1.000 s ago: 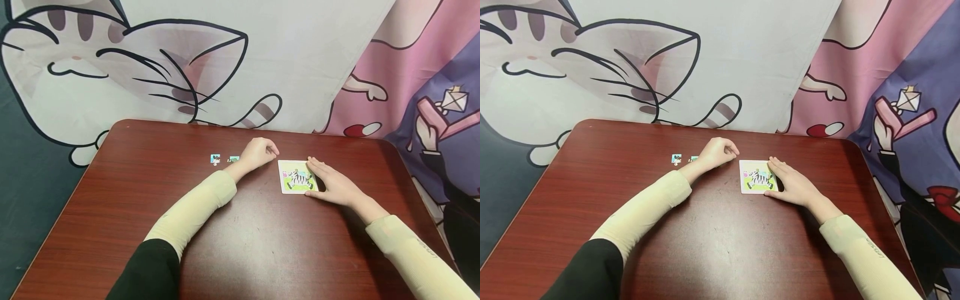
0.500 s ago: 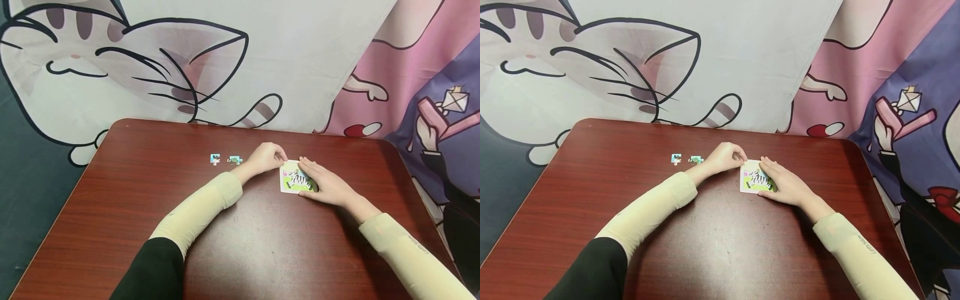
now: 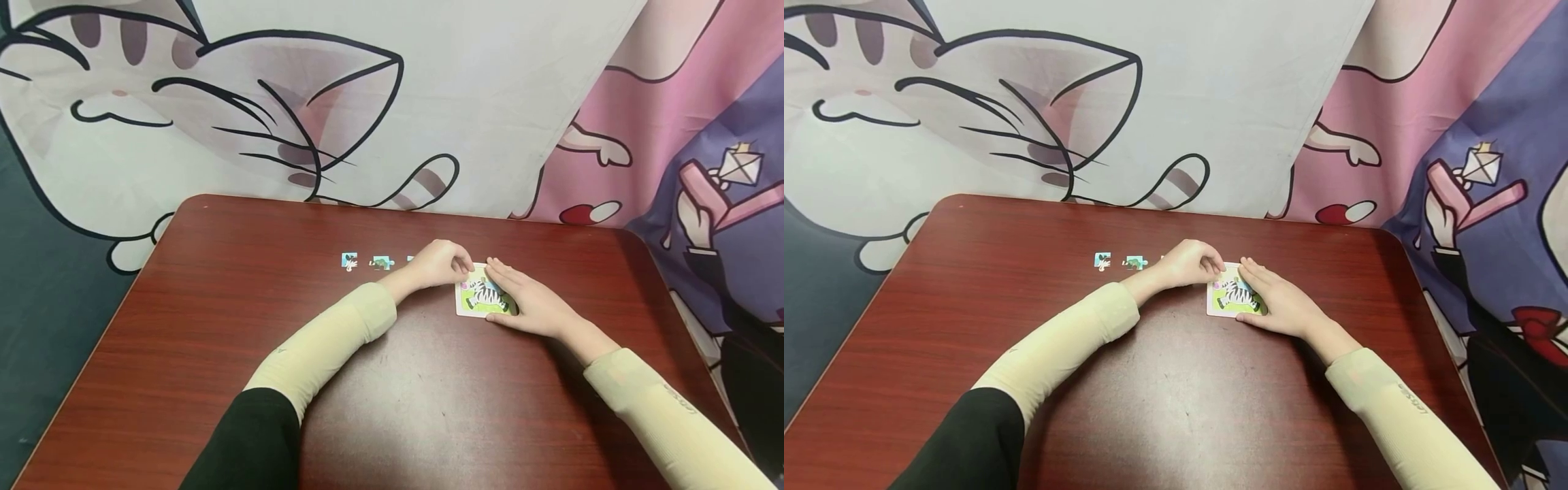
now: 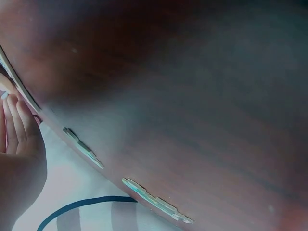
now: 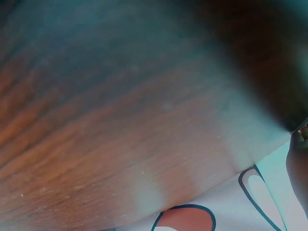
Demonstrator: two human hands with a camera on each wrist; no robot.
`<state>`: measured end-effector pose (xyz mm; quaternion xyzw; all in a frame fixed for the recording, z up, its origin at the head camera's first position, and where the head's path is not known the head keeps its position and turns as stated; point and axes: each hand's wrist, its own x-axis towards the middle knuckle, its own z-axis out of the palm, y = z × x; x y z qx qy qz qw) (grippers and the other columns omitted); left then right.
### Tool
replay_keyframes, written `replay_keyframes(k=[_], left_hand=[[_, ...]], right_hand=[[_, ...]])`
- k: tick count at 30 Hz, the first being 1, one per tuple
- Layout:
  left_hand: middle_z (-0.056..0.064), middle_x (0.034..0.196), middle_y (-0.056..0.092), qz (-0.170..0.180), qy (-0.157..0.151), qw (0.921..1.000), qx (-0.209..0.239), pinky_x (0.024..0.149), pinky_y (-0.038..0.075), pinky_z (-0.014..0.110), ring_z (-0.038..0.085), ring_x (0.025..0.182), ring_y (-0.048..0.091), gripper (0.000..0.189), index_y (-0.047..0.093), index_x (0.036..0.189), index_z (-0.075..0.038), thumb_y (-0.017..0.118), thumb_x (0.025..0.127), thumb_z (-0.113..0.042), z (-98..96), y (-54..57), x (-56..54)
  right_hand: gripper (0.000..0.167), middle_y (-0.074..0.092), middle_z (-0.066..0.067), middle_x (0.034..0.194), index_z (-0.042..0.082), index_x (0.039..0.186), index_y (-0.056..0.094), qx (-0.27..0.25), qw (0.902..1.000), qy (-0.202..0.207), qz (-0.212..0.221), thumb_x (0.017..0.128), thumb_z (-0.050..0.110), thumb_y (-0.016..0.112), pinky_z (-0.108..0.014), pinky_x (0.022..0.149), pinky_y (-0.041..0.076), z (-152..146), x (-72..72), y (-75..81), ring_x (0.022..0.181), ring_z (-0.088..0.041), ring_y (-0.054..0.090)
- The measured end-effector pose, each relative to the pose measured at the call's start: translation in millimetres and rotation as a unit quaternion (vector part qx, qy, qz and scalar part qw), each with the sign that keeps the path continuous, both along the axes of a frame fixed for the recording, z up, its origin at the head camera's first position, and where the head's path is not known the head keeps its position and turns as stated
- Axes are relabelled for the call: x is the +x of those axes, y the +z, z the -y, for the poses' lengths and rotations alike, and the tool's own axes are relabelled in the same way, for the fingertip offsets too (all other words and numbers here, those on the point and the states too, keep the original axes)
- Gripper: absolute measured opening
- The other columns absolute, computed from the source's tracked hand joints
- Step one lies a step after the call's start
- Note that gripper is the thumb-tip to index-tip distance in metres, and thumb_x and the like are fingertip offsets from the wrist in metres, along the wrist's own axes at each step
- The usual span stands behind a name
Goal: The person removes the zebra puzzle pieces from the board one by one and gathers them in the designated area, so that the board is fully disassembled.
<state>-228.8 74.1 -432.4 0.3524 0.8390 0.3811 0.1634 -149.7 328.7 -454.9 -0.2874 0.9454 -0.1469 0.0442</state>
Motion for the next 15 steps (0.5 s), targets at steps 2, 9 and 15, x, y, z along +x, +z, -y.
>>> replay_keyframes(k=[2,9,15], left_hand=[[0.01,0.103,0.081,-0.004,-0.006,1.0,-0.004,0.081,0.055,0.014,0.018,0.093,0.076,0.014,0.079,0.108,-0.002,0.076,0.095,-0.005,-0.3,-1.2,0.0],[0.006,0.101,0.08,-0.029,-0.029,0.9983,-0.043,0.078,0.052,0.013,0.014,0.091,0.073,0.014,0.079,0.107,-0.006,0.079,0.094,-0.009,-1.5,-4.6,0.0],[0.004,0.1,0.078,-0.04,-0.039,0.9966,-0.06,0.079,0.05,0.015,0.012,0.091,0.069,0.015,0.079,0.107,-0.007,0.08,0.093,-0.01,-3.6,-5.2,0.6]], right_hand=[[0.097,0.036,-0.02,0.171,0.001,0.162,0.039,-0.001,1.0,-0.002,0.003,0.087,0.04,0.087,-0.06,0.122,0.037,0.3,0.1,0.5,0.158,-0.04,0.037],[0.097,0.035,-0.018,0.172,0.002,0.163,0.038,-0.001,0.9999,-0.006,0.011,0.087,0.042,0.086,-0.06,0.123,0.036,1.2,0.0,0.3,0.158,-0.039,0.036],[0.097,0.035,-0.017,0.172,0.003,0.163,0.039,-0.002,0.9999,-0.008,0.013,0.088,0.042,0.085,-0.06,0.123,0.036,0.8,-0.2,0.1,0.158,-0.039,0.036]])
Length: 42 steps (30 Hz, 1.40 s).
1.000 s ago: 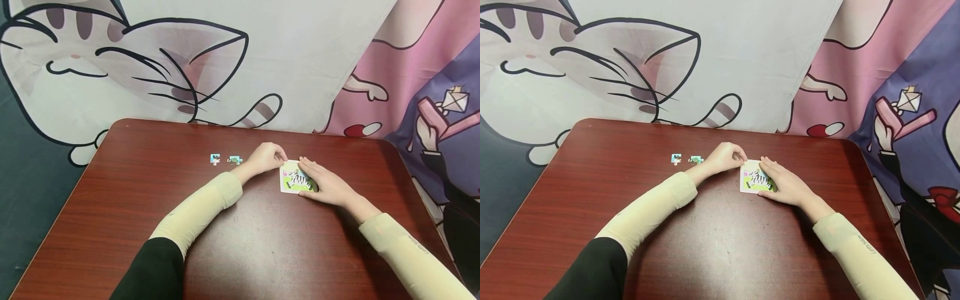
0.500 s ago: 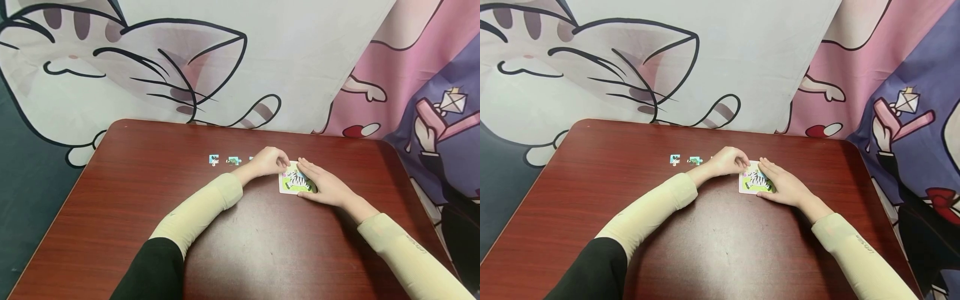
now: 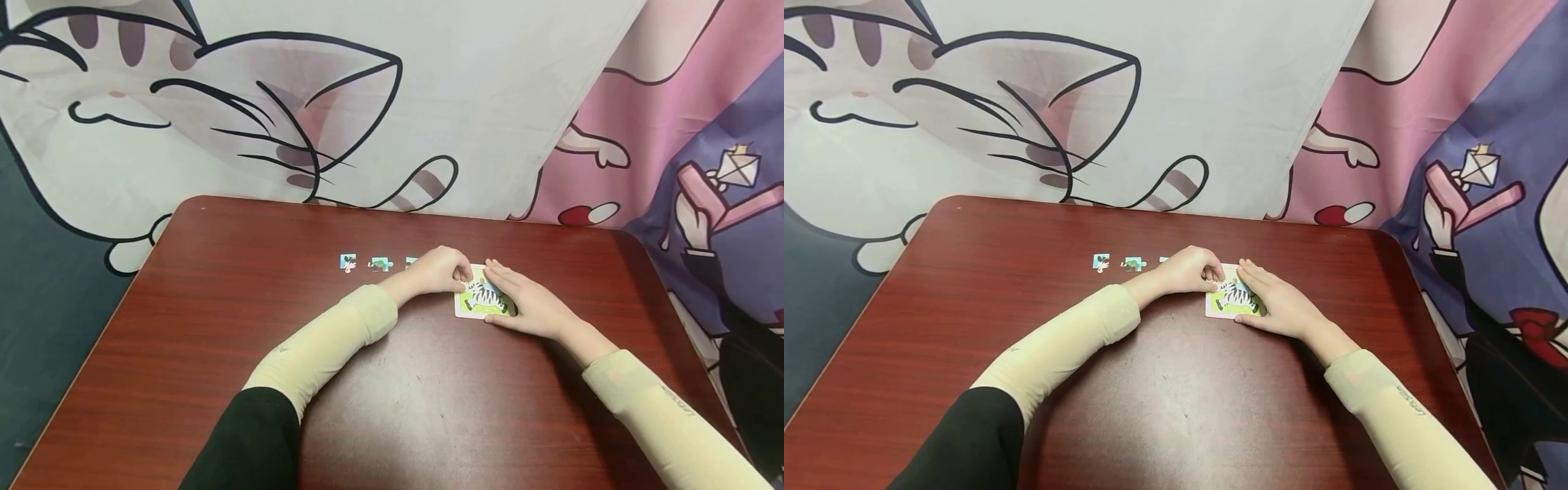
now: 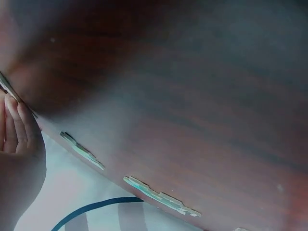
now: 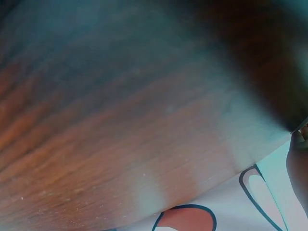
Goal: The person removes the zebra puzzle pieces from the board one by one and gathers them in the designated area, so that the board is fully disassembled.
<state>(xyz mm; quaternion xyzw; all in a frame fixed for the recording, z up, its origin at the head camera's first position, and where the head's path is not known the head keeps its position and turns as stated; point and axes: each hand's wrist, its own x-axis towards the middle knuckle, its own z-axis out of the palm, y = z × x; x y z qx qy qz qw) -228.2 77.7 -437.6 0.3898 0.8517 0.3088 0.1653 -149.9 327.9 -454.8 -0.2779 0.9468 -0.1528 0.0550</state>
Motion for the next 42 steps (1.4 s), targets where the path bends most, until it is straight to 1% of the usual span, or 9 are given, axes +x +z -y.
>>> replay_keyframes(k=[4,7,12,17,25,33,42], left_hand=[[0.003,0.102,0.076,-0.007,-0.001,0.9999,-0.009,0.082,0.05,0.017,0.011,0.092,0.066,0.017,0.079,0.109,-0.009,0.081,0.092,-0.012,-0.4,-2.0,2.6],[0.003,0.107,0.074,-0.018,-0.001,0.9996,-0.024,0.086,0.05,0.021,0.012,0.095,0.064,0.021,0.078,0.111,-0.01,0.083,0.092,-0.016,-0.8,-2.6,5.6],[0.002,0.113,0.073,-0.04,0.004,0.9981,-0.047,0.094,0.052,0.027,0.014,0.101,0.063,0.025,0.078,0.114,-0.011,0.084,0.092,-0.02,-3.3,-3.2,8.7],[0.002,0.115,0.074,-0.048,0.007,0.9971,-0.059,0.098,0.051,0.029,0.014,0.103,0.063,0.026,0.078,0.115,-0.012,0.085,0.092,-0.022,-6.2,-4.4,9.7],[0.002,0.116,0.075,-0.044,0.009,0.9969,-0.064,0.098,0.052,0.03,0.014,0.103,0.064,0.027,0.078,0.116,-0.012,0.084,0.092,-0.022,-8.1,-3.4,11.1],[0.003,0.119,0.075,-0.042,0.01,0.9968,-0.066,0.102,0.052,0.032,0.015,0.108,0.066,0.029,0.077,0.119,-0.011,0.083,0.093,-0.022,-7.0,-3.1,11.1],[0.003,0.116,0.077,-0.042,0.011,0.997,-0.064,0.098,0.053,0.031,0.015,0.104,0.065,0.028,0.078,0.118,-0.01,0.084,0.093,-0.021,-7.4,-2.6,10.1]], right_hand=[[0.097,0.036,-0.018,0.172,0.002,0.162,0.039,0.0,1.0,0.0,-0.001,0.087,0.042,0.086,-0.061,0.123,0.036,-0.1,0.1,-0.2,0.158,-0.04,0.036],[0.097,0.036,-0.018,0.171,0.002,0.162,0.039,0.002,1.0,0.002,-0.002,0.087,0.042,0.086,-0.061,0.123,0.036,-0.1,0.0,-0.4,0.158,-0.04,0.036],[0.097,0.036,-0.02,0.171,0.001,0.162,0.039,0.003,1.0,0.006,-0.005,0.087,0.042,0.086,-0.061,0.123,0.036,-0.1,-0.1,-0.5,0.158,-0.041,0.036],[0.096,0.037,-0.021,0.17,-0.001,0.161,0.04,0.009,0.9998,0.015,-0.012,0.088,0.042,0.085,-0.061,0.124,0.035,-1.2,0.7,-1.2,0.157,-0.042,0.037],[0.092,0.035,-0.023,0.17,-0.003,0.161,0.039,0.024,0.9989,0.03,-0.025,0.092,0.041,0.08,-0.06,0.126,0.034,-2.1,1.6,-4.2,0.158,-0.041,0.035],[0.09,0.032,-0.023,0.172,-0.002,0.162,0.037,0.044,0.9982,0.034,-0.024,0.095,0.043,0.077,-0.057,0.127,0.033,-1.1,0.6,-3.6,0.16,-0.04,0.033],[0.089,0.031,-0.022,0.173,-0.003,0.162,0.036,0.051,0.9979,0.033,-0.024,0.097,0.044,0.074,-0.055,0.128,0.032,0.0,0.5,-2.9,0.16,-0.04,0.032]])
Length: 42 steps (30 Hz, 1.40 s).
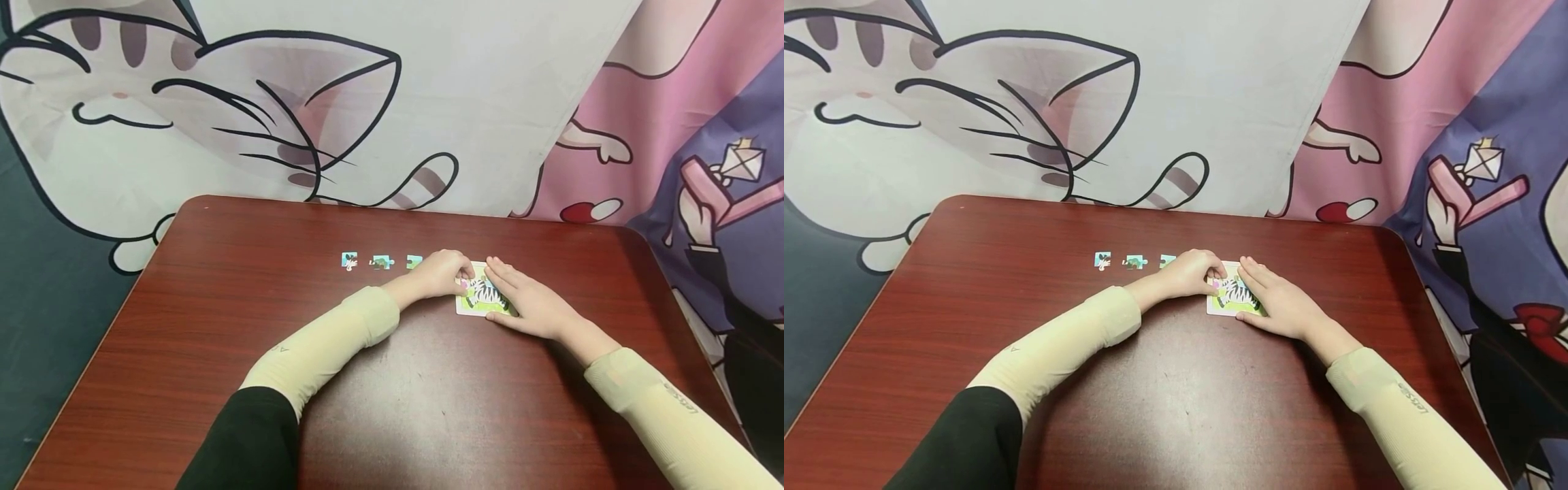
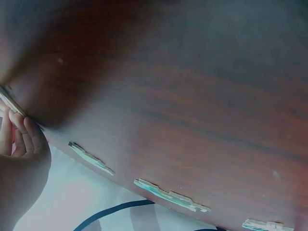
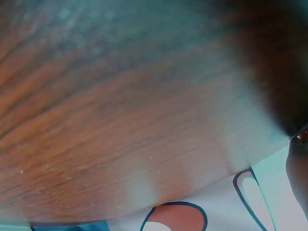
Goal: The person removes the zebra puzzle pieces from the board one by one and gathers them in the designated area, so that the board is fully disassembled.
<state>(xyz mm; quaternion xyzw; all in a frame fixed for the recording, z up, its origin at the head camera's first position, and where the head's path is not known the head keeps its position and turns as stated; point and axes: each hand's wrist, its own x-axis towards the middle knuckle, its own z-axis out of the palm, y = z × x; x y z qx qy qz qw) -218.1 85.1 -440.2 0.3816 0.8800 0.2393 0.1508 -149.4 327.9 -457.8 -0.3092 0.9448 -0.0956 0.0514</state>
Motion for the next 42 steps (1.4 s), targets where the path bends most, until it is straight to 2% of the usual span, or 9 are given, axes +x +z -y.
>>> replay_keyframes(k=[12,21,27,32,34,37,42], left_hand=[[0.002,0.11,0.076,-0.006,0.003,0.9998,-0.018,0.095,0.053,0.029,0.014,0.1,0.066,0.025,0.079,0.115,-0.011,0.083,0.093,-0.021,-3.9,1.7,-2.5],[0.001,0.112,0.073,-0.012,0.016,0.9996,-0.02,0.095,0.053,0.027,0.014,0.102,0.064,0.024,0.076,0.116,-0.011,0.082,0.093,-0.018,-3.9,5.0,2.7],[0.001,0.115,0.07,-0.036,0.014,0.999,-0.024,0.097,0.053,0.028,0.014,0.105,0.065,0.023,0.075,0.115,-0.012,0.078,0.093,-0.015,-4.9,4.4,6.0],[0.0,0.115,0.072,-0.036,0.012,0.999,-0.022,0.096,0.053,0.027,0.013,0.104,0.066,0.022,0.075,0.115,-0.013,0.079,0.094,-0.016,-5.0,4.7,6.1],[0.0,0.113,0.073,-0.03,0.012,0.9994,-0.011,0.092,0.053,0.025,0.012,0.101,0.066,0.02,0.075,0.114,-0.013,0.079,0.095,-0.015,-3.9,4.7,5.6],[0.0,0.106,0.076,-0.012,0.013,0.9994,0.029,0.085,0.053,0.019,0.01,0.095,0.067,0.014,0.077,0.11,-0.011,0.077,0.096,-0.012,-1.8,4.6,4.2],[0.004,0.097,0.078,0.025,0.004,0.9955,0.091,0.077,0.05,0.012,0.009,0.086,0.068,0.009,0.079,0.102,-0.007,0.073,0.096,-0.005,0.7,3.8,1.5]], right_hand=[[0.09,0.031,-0.023,0.172,-0.003,0.162,0.036,-0.004,1.0,0.002,-0.004,0.096,0.044,0.075,-0.057,0.127,0.033,0.7,-0.3,-1.0,0.16,-0.04,0.032],[0.091,0.032,-0.023,0.172,-0.003,0.162,0.036,-0.005,0.9999,0.003,-0.008,0.095,0.044,0.076,-0.057,0.127,0.032,1.0,-0.9,-1.1,0.16,-0.04,0.033],[0.09,0.032,-0.024,0.171,-0.004,0.161,0.037,-0.009,0.9999,0.005,-0.009,0.095,0.043,0.077,-0.058,0.127,0.033,0.6,-0.3,-1.4,0.159,-0.041,0.034],[0.091,0.032,-0.024,0.171,-0.003,0.162,0.037,-0.009,0.9999,0.007,-0.009,0.095,0.043,0.077,-0.058,0.127,0.033,0.0,-0.3,-1.4,0.159,-0.041,0.034],[0.091,0.033,-0.023,0.171,-0.002,0.162,0.037,-0.009,0.9999,0.007,-0.01,0.095,0.044,0.076,-0.058,0.127,0.033,-0.2,-0.4,-1.7,0.159,-0.041,0.034],[0.09,0.033,-0.023,0.171,-0.002,0.162,0.037,-0.01,0.9998,0.007,-0.014,0.095,0.045,0.076,-0.057,0.126,0.034,-0.7,-0.3,-2.3,0.159,-0.041,0.035],[0.09,0.033,-0.023,0.171,-0.003,0.161,0.037,-0.01,0.9998,0.006,-0.014,0.095,0.044,0.077,-0.057,0.127,0.034,-0.6,-0.9,-3.0,0.159,-0.041,0.034]])
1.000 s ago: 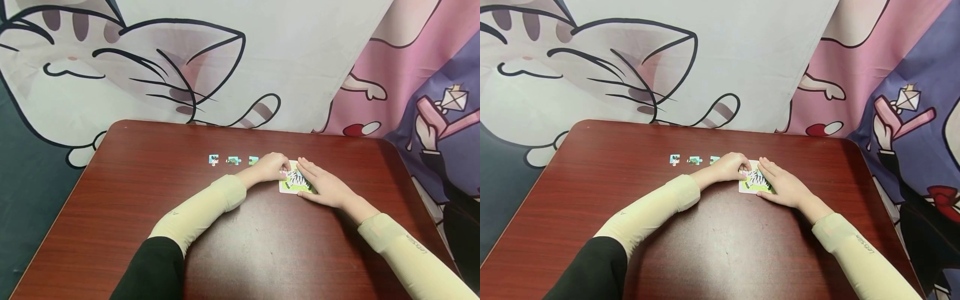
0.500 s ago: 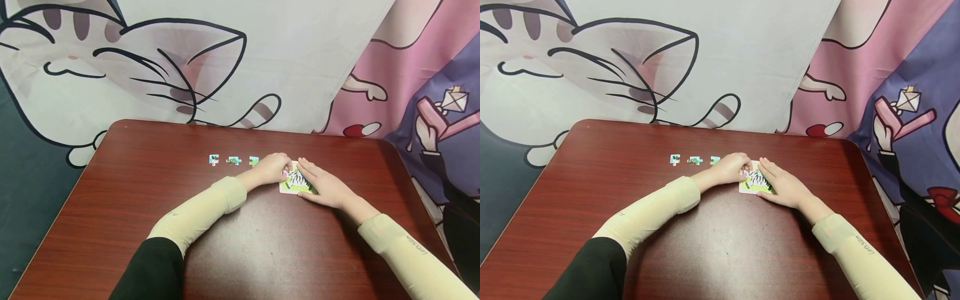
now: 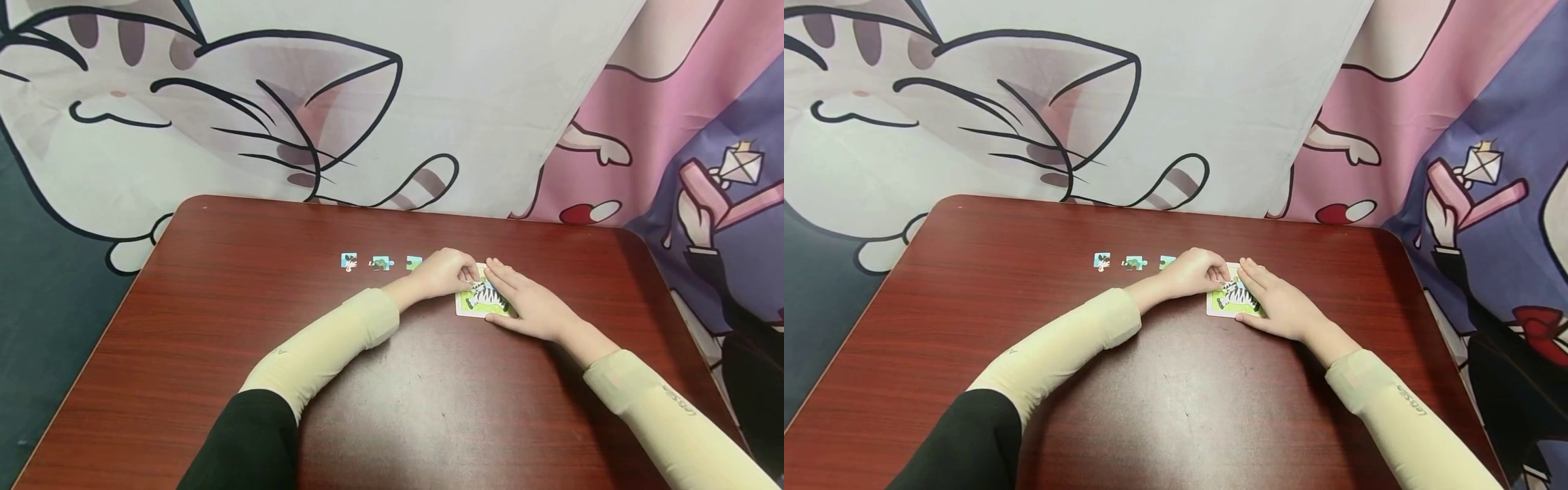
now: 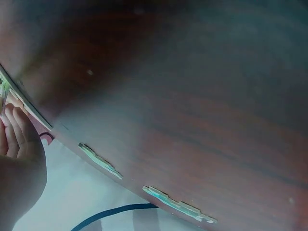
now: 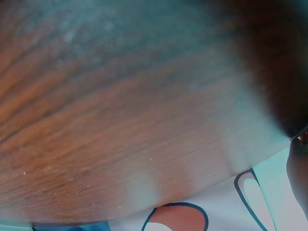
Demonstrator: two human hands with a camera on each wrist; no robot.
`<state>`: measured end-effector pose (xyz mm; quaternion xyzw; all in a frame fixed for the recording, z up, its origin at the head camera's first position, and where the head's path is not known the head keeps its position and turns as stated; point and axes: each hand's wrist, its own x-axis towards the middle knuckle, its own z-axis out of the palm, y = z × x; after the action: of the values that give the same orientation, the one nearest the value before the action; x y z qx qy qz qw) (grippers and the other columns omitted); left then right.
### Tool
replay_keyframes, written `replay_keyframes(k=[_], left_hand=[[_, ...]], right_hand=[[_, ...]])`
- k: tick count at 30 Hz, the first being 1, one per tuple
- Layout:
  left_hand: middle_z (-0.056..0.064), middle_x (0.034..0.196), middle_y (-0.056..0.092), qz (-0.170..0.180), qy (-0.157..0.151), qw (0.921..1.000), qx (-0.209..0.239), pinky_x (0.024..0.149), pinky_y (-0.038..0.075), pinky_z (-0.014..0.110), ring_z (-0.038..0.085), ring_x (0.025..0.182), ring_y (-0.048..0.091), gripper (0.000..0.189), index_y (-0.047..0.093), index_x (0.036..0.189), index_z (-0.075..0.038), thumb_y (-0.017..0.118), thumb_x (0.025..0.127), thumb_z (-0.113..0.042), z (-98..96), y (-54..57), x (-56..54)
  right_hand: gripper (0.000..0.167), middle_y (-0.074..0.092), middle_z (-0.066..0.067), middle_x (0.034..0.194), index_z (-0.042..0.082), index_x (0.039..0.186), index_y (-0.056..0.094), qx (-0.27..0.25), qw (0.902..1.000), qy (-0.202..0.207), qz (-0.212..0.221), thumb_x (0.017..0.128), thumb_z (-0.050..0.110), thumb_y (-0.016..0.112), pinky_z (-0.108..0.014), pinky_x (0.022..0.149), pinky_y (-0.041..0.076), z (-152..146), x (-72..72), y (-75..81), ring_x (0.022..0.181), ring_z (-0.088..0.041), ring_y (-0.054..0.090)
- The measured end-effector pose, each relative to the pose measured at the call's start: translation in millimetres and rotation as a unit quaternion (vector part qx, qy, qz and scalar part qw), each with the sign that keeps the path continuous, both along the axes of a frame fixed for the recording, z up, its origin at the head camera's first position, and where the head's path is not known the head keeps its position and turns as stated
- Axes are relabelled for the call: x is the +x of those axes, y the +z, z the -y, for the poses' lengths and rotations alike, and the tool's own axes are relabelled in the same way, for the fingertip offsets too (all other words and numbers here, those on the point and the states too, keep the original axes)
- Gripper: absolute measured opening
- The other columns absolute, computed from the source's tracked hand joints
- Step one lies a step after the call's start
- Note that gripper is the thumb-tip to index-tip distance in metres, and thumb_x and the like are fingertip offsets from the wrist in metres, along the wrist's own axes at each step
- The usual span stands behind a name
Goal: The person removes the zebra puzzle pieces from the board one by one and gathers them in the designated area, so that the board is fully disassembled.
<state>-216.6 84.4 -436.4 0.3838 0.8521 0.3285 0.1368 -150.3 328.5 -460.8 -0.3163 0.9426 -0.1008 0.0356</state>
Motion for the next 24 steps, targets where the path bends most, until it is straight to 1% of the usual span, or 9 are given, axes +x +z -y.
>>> replay_keyframes(k=[3,7,12,17,24], left_hand=[[0.006,0.097,0.079,0.014,-0.007,0.9998,0.009,0.076,0.049,0.011,0.01,0.086,0.068,0.011,0.08,0.102,-0.006,0.071,0.096,-0.004,0.6,-0.7,-0.9],[0.007,0.1,0.081,0.022,-0.014,0.9996,-0.003,0.079,0.051,0.012,0.013,0.091,0.072,0.012,0.081,0.104,-0.005,0.071,0.097,-0.007,0.8,-1.9,-1.8],[0.007,0.102,0.081,0.015,-0.016,0.9996,-0.017,0.084,0.054,0.015,0.015,0.096,0.074,0.012,0.081,0.105,-0.006,0.072,0.099,-0.01,-0.2,-2.7,-2.1],[0.006,0.102,0.082,0.001,-0.015,0.9996,-0.026,0.085,0.056,0.019,0.015,0.096,0.075,0.013,0.082,0.105,-0.007,0.072,0.099,-0.011,-1.8,-0.5,-2.2],[0.005,0.103,0.082,0.002,-0.007,0.999,-0.045,0.085,0.056,0.02,0.015,0.096,0.075,0.012,0.082,0.106,-0.008,0.073,0.099,-0.011,-4.1,2.3,-4.7]], right_hand=[[0.091,0.032,-0.023,0.172,-0.003,0.162,0.036,0.001,1.0,-0.002,0.004,0.095,0.044,0.077,-0.057,0.127,0.032,0.2,-0.1,0.2,0.159,-0.04,0.033],[0.091,0.031,-0.023,0.172,-0.004,0.161,0.036,0.001,1.0,-0.001,0.004,0.095,0.043,0.077,-0.058,0.127,0.032,0.1,-0.1,-0.1,0.16,-0.041,0.032],[0.091,0.032,-0.025,0.171,-0.006,0.16,0.038,-0.001,1.0,0.002,0.001,0.094,0.042,0.077,-0.06,0.127,0.033,0.1,0.5,0.4,0.159,-0.042,0.033],[0.091,0.031,-0.023,0.172,-0.005,0.161,0.037,0.002,1.0,-0.003,0.007,0.095,0.043,0.077,-0.056,0.128,0.031,0.0,1.6,1.1,0.16,-0.04,0.032],[0.091,0.03,-0.021,0.173,-0.003,0.162,0.035,0.006,0.9999,-0.004,0.009,0.096,0.044,0.075,-0.056,0.128,0.032,-0.3,0.6,0.0,0.161,-0.039,0.031]])
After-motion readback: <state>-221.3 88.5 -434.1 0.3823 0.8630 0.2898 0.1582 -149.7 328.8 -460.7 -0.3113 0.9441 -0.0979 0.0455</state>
